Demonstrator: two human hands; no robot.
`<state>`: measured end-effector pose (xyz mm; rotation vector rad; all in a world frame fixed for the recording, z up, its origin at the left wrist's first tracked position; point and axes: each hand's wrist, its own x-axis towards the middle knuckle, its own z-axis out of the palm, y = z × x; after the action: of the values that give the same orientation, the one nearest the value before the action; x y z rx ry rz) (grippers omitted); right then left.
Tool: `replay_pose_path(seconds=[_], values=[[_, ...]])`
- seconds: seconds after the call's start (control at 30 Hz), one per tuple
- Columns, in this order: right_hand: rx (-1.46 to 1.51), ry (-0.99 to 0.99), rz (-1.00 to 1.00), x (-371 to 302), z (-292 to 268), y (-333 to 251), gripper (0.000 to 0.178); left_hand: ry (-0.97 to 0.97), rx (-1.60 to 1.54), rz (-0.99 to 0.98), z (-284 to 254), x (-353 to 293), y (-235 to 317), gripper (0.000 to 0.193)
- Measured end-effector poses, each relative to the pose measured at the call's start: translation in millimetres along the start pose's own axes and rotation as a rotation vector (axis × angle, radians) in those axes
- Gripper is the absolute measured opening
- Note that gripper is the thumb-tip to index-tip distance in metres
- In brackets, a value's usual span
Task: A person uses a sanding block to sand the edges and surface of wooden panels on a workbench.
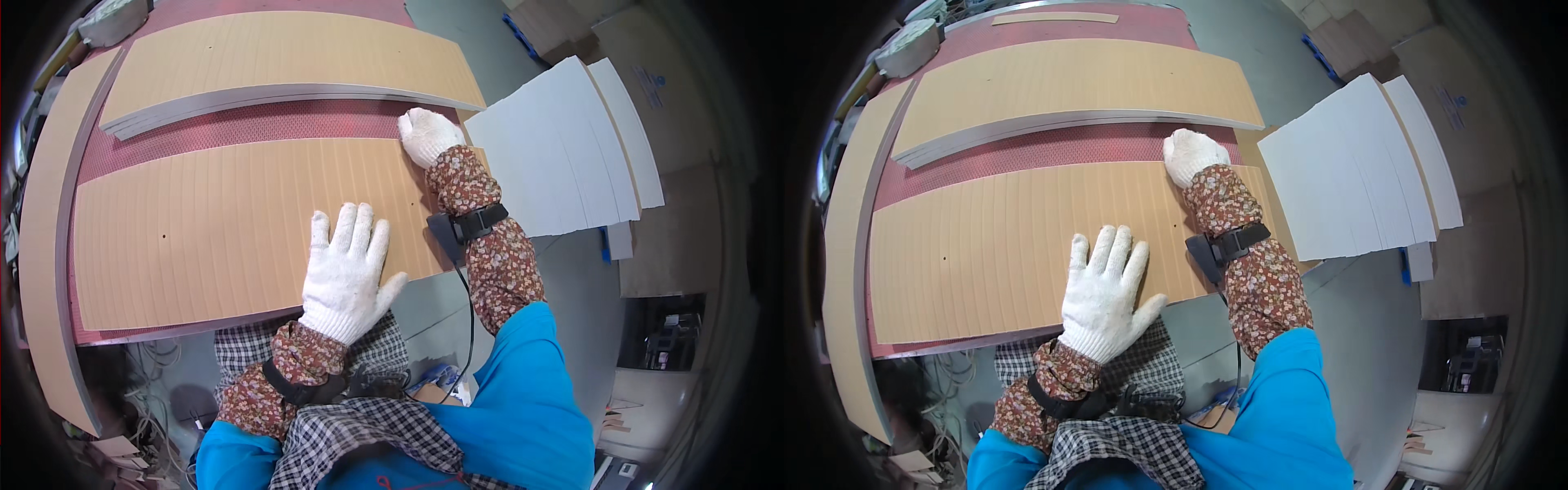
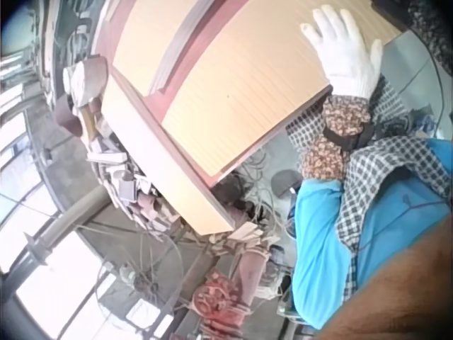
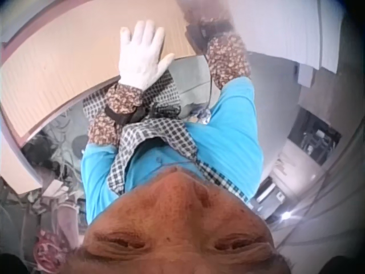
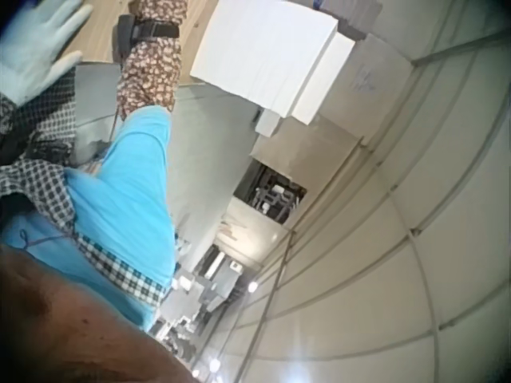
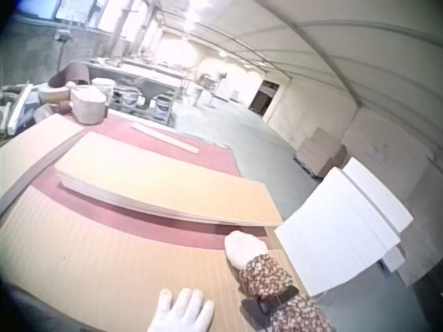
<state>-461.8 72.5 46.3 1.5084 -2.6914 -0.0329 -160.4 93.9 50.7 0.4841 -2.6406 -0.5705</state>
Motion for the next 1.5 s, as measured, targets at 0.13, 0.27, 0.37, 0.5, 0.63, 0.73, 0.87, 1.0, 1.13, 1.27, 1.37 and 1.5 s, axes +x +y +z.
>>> replay_pose_path(seconds=[0.13, 0.27, 0.37, 0.5, 0.63, 0.73, 0.87, 1.0, 1.13, 1.27, 1.37, 1.5], values=[[0.094, 0.008, 0.096, -28.7, -21.3, -26.7, 0.042, -0.007, 0.009, -0.005, -3.2, -2.1, -3.0, 0.075], [0.007, 0.014, 0.053, -74.3, -18.4, -16.1, 0.039, 0.013, 0.004, 0.017, 0.4, 0.9, 0.5, 0.073], [0.084, 0.012, 0.113, -126.6, -18.8, -29.0, 0.039, 0.032, 0.017, 0.013, 2.3, -1.7, -4.2, 0.072], [0.036, 0.006, 0.06, -197.8, -29.5, -36.1, 0.027, 0.019, 0.028, 0.013, -1.0, 0.2, -2.4, 0.073], [-0.022, 0.058, 0.025, -247.7, -34.7, -46.2, 0.017, 0.026, 0.025, 0.013, 3.0, -1.1, -2.7, 0.074], [-0.118, 0.064, 0.025, -275.7, -25.2, -49.4, 0.018, 0.028, 0.03, 0.013, 3.3, -0.6, -1.7, 0.074], [-0.051, 0.057, 0.025, -293.4, -25.3, -51.4, 0.019, 0.031, 0.017, 0.027, 0.0, 1.5, -0.6, 0.068], [0.053, 0.096, 0.061, -286.8, -30.3, -64.2, 0.02, 0.052, 0.067, 0.034, -0.4, -0.5, -1.9, 0.063], [0.03, 0.067, 0.067, -281.5, -26.8, -64.5, 0.013, 0.041, 0.076, 0.034, 2.3, 0.4, -2.0, 0.059], [-0.078, 0.067, -0.047, -272.8, -34.9, -64.7, 0.01, 0.044, 0.084, 0.025, 3.6, -0.2, -2.6, 0.06], [-0.038, 0.025, -0.038, -247.3, -40.2, -62.3, 0.012, 0.031, 0.08, 0.027, 2.8, 0.1, -2.4, 0.06], [0.008, -0.052, 0.048, -188.9, -33.1, -50.3, 0.018, 0.024, 0.072, 0.018, -0.6, 1.2, -0.5, 0.06]])
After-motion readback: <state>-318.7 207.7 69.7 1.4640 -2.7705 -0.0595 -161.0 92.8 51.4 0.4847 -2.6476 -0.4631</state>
